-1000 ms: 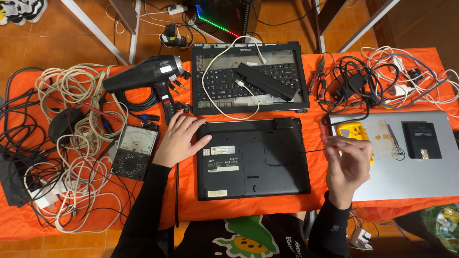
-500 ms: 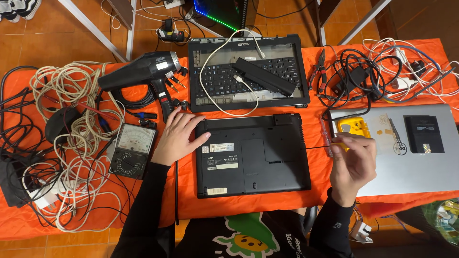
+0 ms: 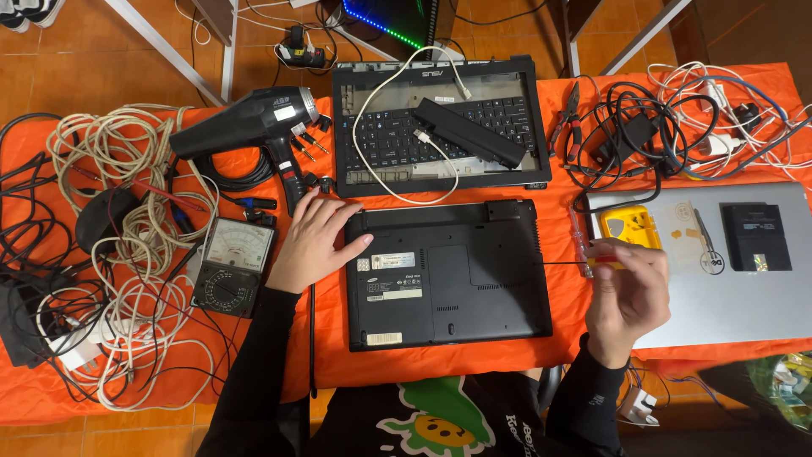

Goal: Disassembling a laptop using a screwdriver on a repair bench.

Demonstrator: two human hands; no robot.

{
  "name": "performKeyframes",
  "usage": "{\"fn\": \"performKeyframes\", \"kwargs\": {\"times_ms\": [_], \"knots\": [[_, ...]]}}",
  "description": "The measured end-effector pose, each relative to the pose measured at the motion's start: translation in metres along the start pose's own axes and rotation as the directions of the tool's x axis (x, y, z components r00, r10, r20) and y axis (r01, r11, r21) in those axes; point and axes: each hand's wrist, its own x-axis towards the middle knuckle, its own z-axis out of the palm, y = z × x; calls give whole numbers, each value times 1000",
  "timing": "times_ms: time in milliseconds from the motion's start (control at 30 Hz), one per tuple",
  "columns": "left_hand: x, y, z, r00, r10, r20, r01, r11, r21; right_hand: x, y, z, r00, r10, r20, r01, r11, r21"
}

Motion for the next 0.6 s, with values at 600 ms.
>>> {"fn": "performKeyframes", "kwargs": {"times_ms": [600], "knots": [[3,4,-7,999,47,12,-47,999,2,26,-25,1,991,-63,122,76,992,-105]]}}
